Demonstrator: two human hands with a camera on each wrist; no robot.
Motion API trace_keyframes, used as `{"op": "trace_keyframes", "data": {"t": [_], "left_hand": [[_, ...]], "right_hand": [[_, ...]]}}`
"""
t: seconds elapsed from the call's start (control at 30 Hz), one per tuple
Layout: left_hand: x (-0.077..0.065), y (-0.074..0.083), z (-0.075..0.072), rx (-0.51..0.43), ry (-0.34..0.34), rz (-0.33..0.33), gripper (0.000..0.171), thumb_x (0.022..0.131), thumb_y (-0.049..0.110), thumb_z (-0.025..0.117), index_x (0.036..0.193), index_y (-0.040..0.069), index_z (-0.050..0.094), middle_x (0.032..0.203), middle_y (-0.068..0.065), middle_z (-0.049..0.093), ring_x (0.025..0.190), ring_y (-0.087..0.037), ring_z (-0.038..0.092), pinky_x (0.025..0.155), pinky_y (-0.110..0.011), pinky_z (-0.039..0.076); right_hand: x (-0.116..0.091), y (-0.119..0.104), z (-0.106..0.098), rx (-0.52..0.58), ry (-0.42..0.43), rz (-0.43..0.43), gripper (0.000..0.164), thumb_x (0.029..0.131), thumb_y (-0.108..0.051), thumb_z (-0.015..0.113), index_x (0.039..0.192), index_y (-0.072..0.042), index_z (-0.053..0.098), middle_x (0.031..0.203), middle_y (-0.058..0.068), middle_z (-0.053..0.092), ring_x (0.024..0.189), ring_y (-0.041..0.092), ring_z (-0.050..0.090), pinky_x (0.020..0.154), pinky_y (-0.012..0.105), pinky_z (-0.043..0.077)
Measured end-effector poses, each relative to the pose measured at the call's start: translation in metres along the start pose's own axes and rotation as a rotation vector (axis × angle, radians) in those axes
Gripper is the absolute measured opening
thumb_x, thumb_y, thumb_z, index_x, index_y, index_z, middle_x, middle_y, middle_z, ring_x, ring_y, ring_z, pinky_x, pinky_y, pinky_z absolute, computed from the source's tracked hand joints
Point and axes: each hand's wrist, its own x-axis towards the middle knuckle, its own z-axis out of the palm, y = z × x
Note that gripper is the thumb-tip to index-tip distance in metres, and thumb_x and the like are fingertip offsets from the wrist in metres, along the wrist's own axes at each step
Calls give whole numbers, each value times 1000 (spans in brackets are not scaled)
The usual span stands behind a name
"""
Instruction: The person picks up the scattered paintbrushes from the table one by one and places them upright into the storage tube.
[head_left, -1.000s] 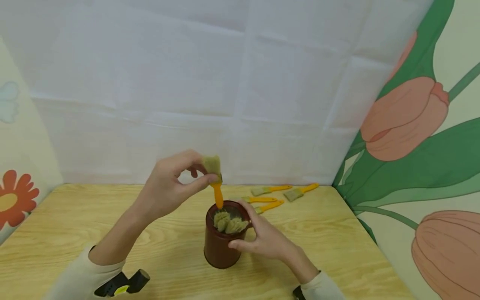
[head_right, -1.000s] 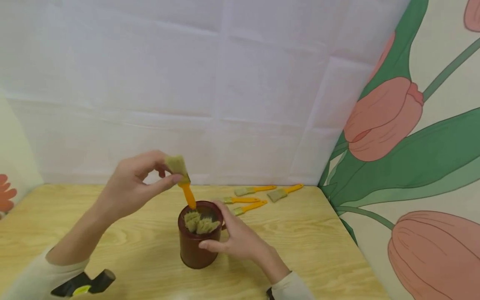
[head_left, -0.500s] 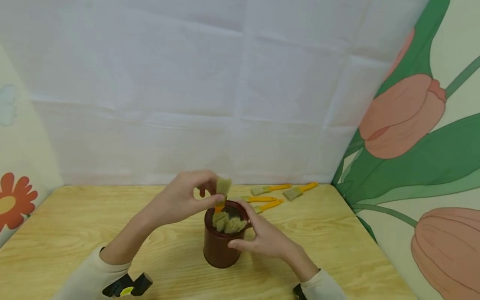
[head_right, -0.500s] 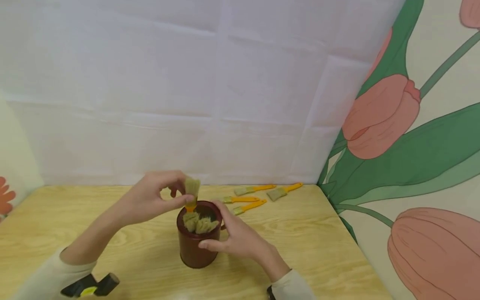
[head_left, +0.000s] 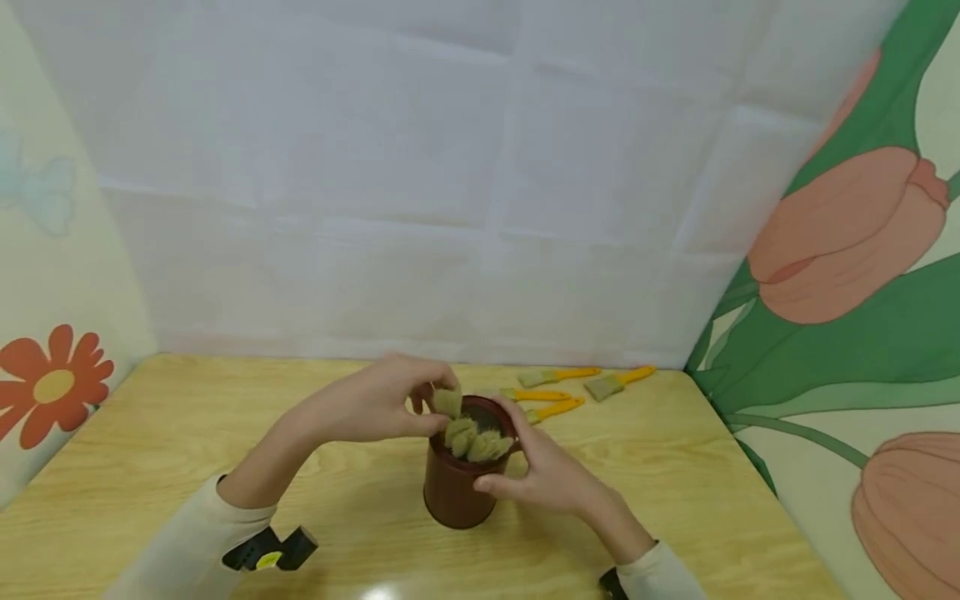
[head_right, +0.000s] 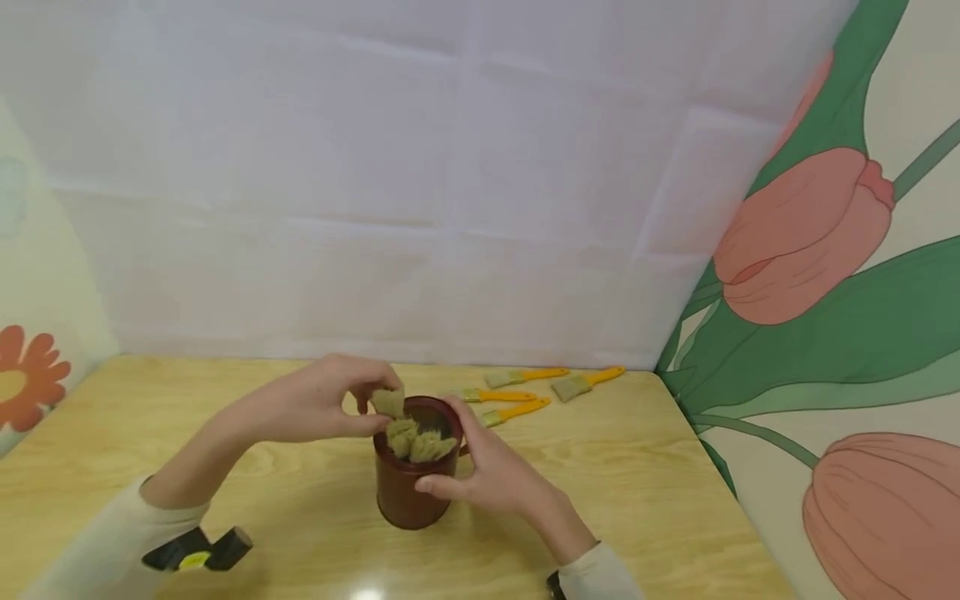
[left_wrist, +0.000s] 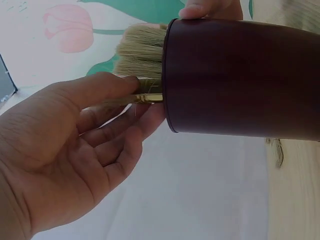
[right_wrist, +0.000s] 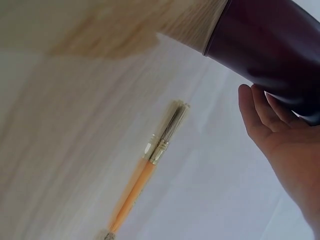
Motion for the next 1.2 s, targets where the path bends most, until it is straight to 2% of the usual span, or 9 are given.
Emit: {"op": "trace_keyframes", "data": {"t": [0.07,0.3,0.57,0.73,1.0,1.1,1.2], "left_hand": [[2,-1,1,7,-16,-3,19,97,15,71,114,19,67,99,12,64,90,-6,65,76,-30,55],[5,-8,8,39,-9,30,22,93,7,70,108,23,68,96,14,66,86,-5,63,73,-31,54],[8,-10,15,59,-37,24,26,92,6,71,110,23,67,97,16,64,80,-7,61,70,-29,54],[6,-7,18,78,-75,10,24,94,9,71,113,22,67,100,16,63,84,-6,61,72,-29,53],[-1,-4,14,105,-118,4,24,97,20,71,121,24,66,107,16,62,88,-7,58,77,-33,52],[0,-4,11,84,-131,12,27,97,22,70,124,25,65,112,17,61,91,-7,59,79,-32,51],[0,-3,8,13,-119,6,31,96,28,72,127,24,64,116,16,62,95,-7,60,82,-32,52]], "right_hand": [[0,1,-1,-4,2,4,93,94,-43,75,161,-43,10,153,-11,39,130,13,49,101,44,46],[1,1,-1,4,-7,29,94,94,-44,74,161,-43,8,155,-12,37,132,12,48,101,43,47],[0,1,-3,-28,3,20,96,93,-46,74,161,-43,6,157,-11,34,138,14,42,106,52,41],[-2,2,-1,-12,-11,44,97,93,-46,75,161,-43,5,157,-12,33,138,13,42,106,53,40],[-1,3,2,-28,-13,3,95,94,-40,75,161,-43,7,154,-13,38,136,12,44,106,51,41],[-2,2,1,-31,-5,22,97,94,-41,76,160,-44,5,155,-14,37,137,11,43,107,51,40],[-3,2,-1,-32,7,23,98,93,-40,77,160,-44,5,156,-13,36,137,12,43,107,52,39]]}}
